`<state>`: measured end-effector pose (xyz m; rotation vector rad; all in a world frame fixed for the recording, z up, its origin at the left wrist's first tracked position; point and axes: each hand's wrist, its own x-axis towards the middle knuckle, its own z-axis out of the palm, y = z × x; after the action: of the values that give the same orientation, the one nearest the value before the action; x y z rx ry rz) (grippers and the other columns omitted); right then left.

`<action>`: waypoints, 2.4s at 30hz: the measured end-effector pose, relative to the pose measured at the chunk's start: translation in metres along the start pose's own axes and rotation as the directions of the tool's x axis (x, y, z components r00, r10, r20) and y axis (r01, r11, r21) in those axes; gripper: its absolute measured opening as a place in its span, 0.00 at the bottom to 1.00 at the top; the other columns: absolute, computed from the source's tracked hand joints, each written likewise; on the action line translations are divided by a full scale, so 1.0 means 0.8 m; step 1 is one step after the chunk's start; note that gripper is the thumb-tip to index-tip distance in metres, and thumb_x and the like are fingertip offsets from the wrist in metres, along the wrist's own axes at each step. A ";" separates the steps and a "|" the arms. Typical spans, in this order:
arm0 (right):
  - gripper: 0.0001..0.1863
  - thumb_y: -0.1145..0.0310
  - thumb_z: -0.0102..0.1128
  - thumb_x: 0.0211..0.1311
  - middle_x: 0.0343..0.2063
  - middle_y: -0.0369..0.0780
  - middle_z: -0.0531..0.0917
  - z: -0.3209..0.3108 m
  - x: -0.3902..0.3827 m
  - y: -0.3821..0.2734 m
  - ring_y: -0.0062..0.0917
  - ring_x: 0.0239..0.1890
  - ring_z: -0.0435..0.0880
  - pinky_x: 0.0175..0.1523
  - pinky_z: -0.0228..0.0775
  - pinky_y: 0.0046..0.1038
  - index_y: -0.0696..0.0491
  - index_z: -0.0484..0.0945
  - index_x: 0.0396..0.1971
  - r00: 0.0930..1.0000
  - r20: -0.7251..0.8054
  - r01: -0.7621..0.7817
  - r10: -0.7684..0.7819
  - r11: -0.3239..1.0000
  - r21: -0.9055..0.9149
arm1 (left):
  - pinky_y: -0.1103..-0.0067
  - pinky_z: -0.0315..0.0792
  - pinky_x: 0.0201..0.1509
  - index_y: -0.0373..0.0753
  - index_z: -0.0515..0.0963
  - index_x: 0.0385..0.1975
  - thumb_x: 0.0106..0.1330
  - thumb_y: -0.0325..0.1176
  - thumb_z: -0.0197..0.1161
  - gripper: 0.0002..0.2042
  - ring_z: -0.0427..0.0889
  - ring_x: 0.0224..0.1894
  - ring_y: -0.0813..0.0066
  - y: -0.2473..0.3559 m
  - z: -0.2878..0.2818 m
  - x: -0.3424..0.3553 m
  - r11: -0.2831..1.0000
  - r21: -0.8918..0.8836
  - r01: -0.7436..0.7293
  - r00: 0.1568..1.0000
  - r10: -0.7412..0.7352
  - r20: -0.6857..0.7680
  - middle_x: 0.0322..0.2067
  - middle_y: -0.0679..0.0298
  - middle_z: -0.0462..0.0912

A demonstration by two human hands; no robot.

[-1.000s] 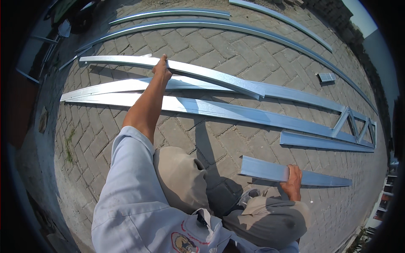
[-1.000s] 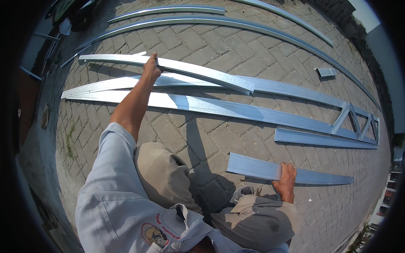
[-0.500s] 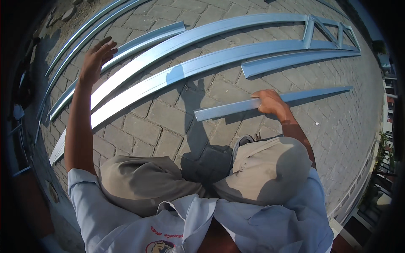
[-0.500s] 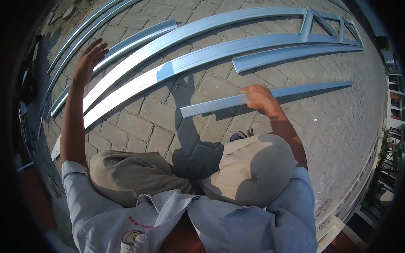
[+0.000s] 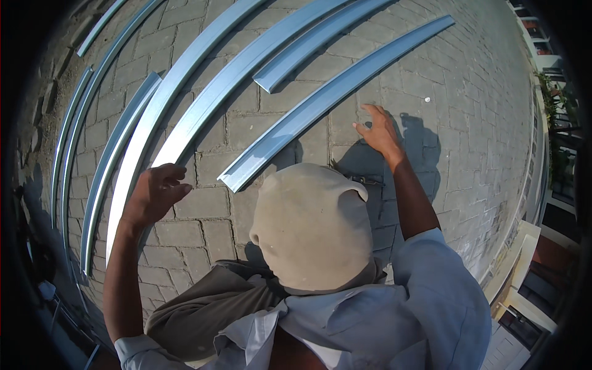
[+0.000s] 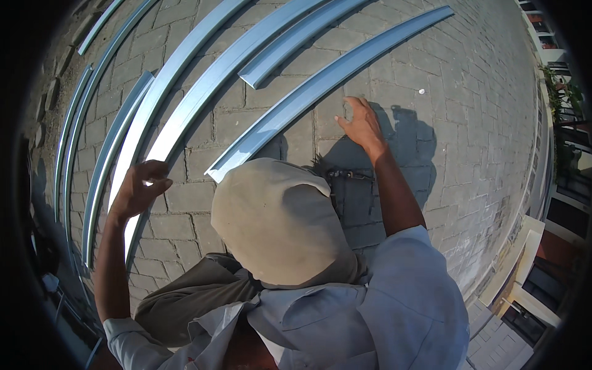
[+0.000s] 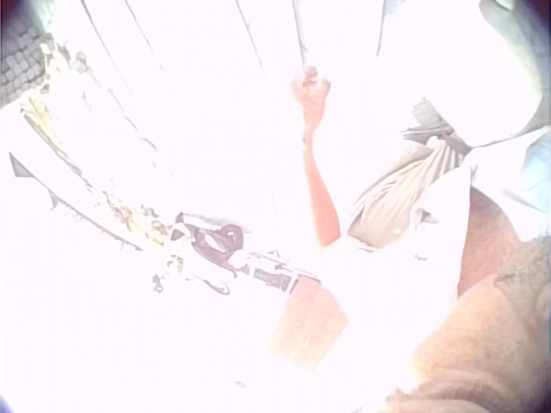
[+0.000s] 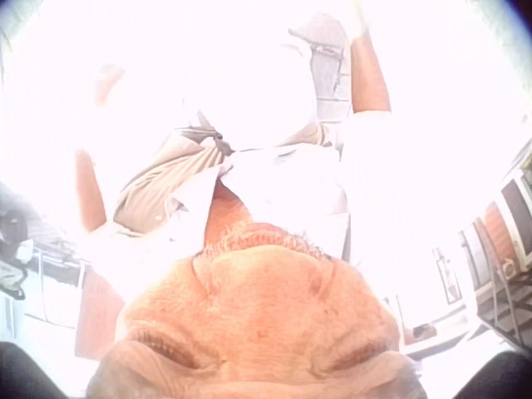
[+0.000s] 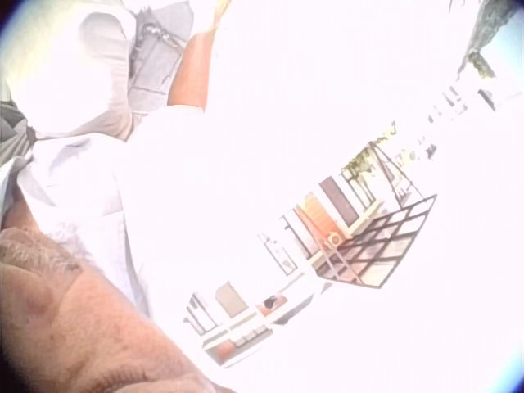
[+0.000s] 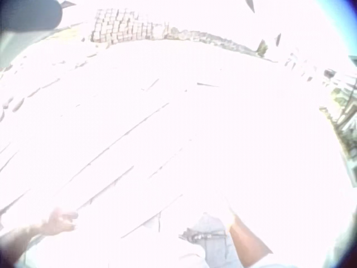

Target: Measuring and cutting metal studs for renovation work using a tape measure and aviation snips.

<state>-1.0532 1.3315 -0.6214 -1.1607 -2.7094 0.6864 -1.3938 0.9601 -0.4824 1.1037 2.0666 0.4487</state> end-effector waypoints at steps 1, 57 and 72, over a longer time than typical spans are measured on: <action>0.31 0.64 0.71 0.50 0.53 0.51 0.75 0.003 -0.029 0.023 0.46 0.56 0.74 0.60 0.67 0.38 0.56 0.73 0.55 1.000 -0.015 0.001 0.000 1.000 0.013 | 0.69 0.78 0.48 0.24 0.79 0.43 0.60 0.36 0.66 0.19 0.85 0.41 0.57 0.004 0.029 0.013 0.996 -0.094 0.009 0.999 -0.004 0.051 0.38 0.45 0.84; 0.48 0.82 0.66 0.28 0.48 0.49 0.70 -0.197 0.017 -0.437 0.45 0.52 0.71 0.58 0.62 0.45 0.49 0.65 0.61 0.460 0.167 0.772 -0.872 0.299 -0.561 | 0.75 0.72 0.55 0.37 0.63 0.63 0.51 0.21 0.71 0.37 0.77 0.50 0.73 0.089 0.070 0.105 -0.285 -0.702 -0.653 0.750 -0.118 -0.651 0.49 0.62 0.77; 0.39 0.77 0.71 0.37 0.45 0.47 0.73 -0.186 0.061 -0.481 0.41 0.50 0.74 0.57 0.66 0.42 0.48 0.71 0.57 0.236 0.362 0.841 -0.902 0.002 -0.542 | 0.78 0.67 0.58 0.39 0.68 0.61 0.50 0.24 0.72 0.34 0.73 0.52 0.75 0.085 0.079 0.098 -0.199 -0.665 -0.720 0.689 -0.085 -0.720 0.52 0.66 0.75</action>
<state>-1.2997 1.1875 -0.3195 0.7461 -2.8067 -0.5962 -1.3364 1.0605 -0.5188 0.4199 0.8567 2.4643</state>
